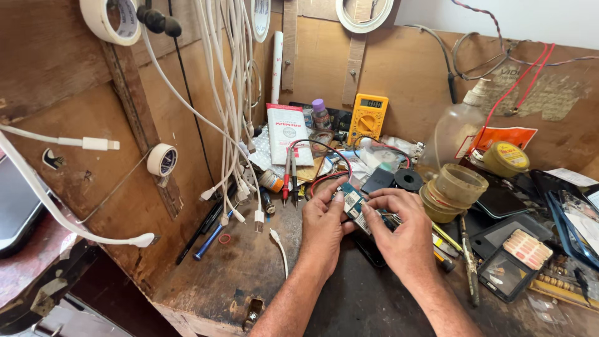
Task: The person disassembles and repairs a mobile phone by removing the internal components from the chassis, cleaning the screen assembly with a cloth, and reassembling the circuit board and screen into the housing. They then use a soldering iron to work on the internal connections before finalizing the assembly of the device.
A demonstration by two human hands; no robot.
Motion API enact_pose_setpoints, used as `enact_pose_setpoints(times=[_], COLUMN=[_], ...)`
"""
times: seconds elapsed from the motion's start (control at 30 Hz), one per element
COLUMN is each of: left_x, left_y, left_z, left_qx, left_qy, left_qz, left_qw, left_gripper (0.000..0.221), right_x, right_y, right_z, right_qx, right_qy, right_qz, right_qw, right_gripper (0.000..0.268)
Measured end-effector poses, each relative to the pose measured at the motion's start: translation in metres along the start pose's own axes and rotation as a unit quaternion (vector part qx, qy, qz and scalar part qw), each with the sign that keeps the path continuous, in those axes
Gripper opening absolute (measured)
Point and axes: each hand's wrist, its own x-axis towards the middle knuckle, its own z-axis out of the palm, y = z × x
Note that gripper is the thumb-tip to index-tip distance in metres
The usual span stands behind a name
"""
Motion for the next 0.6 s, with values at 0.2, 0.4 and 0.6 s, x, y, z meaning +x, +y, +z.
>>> enact_pose_setpoints(times=[0.2,0.4,0.6], left_x=[0.0009,0.0032,0.0008], left_y=[-0.0054,-0.0087,-0.0066], left_z=[-0.0035,-0.0052,-0.0006], left_qx=[0.023,0.019,0.062], left_qy=[-0.003,0.003,0.015], left_qz=[0.011,0.017,0.025], left_qw=[1.000,1.000,0.998], left_gripper=[0.037,0.035,0.035], right_x=[0.0002,-0.0024,-0.0014], right_y=[-0.0001,-0.0002,-0.0017], right_z=[0.0006,-0.0002,-0.0023], right_qx=[-0.018,0.004,0.031], right_qy=[-0.031,-0.040,-0.029], right_qz=[-0.004,0.001,0.033], right_qw=[0.999,0.999,0.999], right_gripper=[0.013,0.010,0.009])
